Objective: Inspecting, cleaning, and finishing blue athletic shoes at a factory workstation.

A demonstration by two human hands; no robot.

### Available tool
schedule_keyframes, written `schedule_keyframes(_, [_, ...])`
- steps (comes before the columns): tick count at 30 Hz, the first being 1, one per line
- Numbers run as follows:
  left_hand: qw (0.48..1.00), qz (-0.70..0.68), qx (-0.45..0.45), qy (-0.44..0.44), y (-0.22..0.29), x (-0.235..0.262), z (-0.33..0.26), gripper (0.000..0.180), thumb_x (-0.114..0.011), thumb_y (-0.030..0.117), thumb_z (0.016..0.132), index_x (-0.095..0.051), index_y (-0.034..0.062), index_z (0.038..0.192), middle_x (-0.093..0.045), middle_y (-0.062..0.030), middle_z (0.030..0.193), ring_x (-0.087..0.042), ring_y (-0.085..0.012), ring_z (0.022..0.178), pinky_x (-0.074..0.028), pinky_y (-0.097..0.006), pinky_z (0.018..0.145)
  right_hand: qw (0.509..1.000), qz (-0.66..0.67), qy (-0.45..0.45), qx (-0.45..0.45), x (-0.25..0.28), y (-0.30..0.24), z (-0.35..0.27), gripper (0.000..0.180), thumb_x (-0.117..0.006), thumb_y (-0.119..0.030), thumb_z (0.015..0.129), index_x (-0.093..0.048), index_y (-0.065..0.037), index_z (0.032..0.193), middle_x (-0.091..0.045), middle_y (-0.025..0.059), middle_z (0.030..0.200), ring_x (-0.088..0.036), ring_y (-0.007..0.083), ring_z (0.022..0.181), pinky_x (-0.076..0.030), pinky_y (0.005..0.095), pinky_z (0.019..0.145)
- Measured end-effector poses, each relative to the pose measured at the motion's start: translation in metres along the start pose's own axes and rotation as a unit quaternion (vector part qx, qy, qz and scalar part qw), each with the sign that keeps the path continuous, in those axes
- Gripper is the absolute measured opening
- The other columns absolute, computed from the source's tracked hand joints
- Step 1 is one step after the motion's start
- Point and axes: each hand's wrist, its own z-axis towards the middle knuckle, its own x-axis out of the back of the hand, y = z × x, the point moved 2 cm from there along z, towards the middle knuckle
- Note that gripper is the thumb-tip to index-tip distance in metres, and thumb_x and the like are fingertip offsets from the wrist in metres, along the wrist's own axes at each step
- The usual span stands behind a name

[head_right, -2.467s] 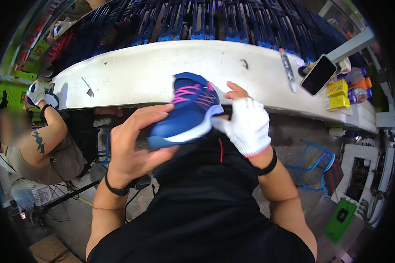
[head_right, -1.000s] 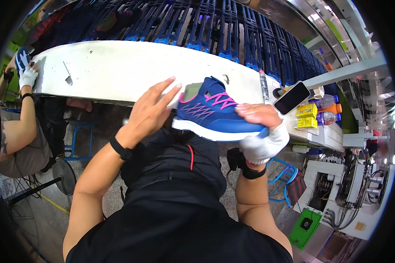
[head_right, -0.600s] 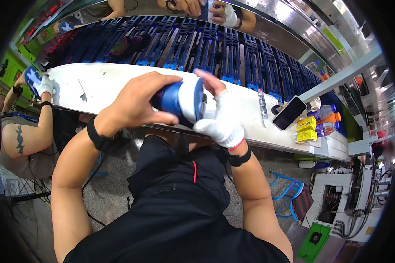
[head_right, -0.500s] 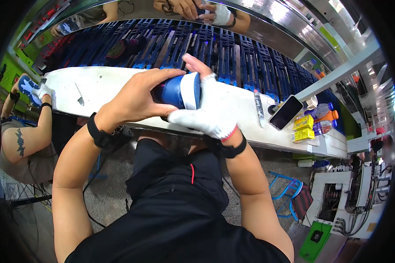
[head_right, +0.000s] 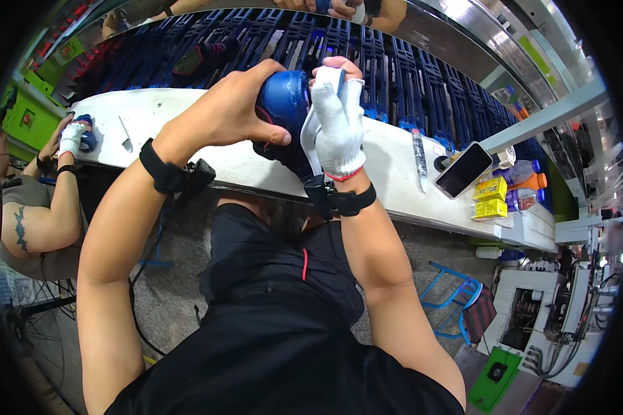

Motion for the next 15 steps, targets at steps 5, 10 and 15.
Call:
schedule_keyframes(5, [0.997,0.057,-0.020,-0.041,0.023,-0.001,0.020,0.081,-0.101,0.030,0.073,-0.057,-0.0026,0.133,-0.078,-0.0264,0.095,-0.080,-0.0430,0.091,-0.063,-0.047,0.085,0.991,-0.121,-0.060,-0.019,0.020,-0.008,0.006,0.055,-0.060,-0.048,0.115,-0.049,-0.007,0.151,-0.059,0.0084,0.134,-0.063,0.0157,0.115,-0.054,0.0344,0.099])
schedule_keyframes(10, [0.982,0.152,-0.113,0.022,0.040,-0.024,0.027,0.078,-0.098,0.043,0.072,-0.062,-0.0014,0.125,-0.076,-0.0236,0.102,-0.075,-0.0440,0.099,-0.061,-0.051,0.086,0.992,-0.043,-0.064,-0.104,0.034,-0.025,-0.002,0.093,-0.048,-0.081,0.106,-0.042,-0.005,0.159,-0.058,0.0134,0.141,-0.064,0.0290,0.131,-0.056,0.0429,0.111])
schedule_keyframes(15, [0.976,0.137,-0.161,0.058,0.076,-0.049,0.027,0.071,-0.097,0.042,0.074,-0.065,0.0008,0.122,-0.074,-0.0179,0.104,-0.076,-0.0417,0.094,-0.063,-0.049,0.081,0.995,-0.060,0.080,-0.027,0.052,-0.043,-0.027,0.086,-0.043,-0.071,0.112,-0.045,-0.001,0.162,-0.058,0.0164,0.149,-0.059,0.0297,0.139,-0.048,0.0445,0.119])
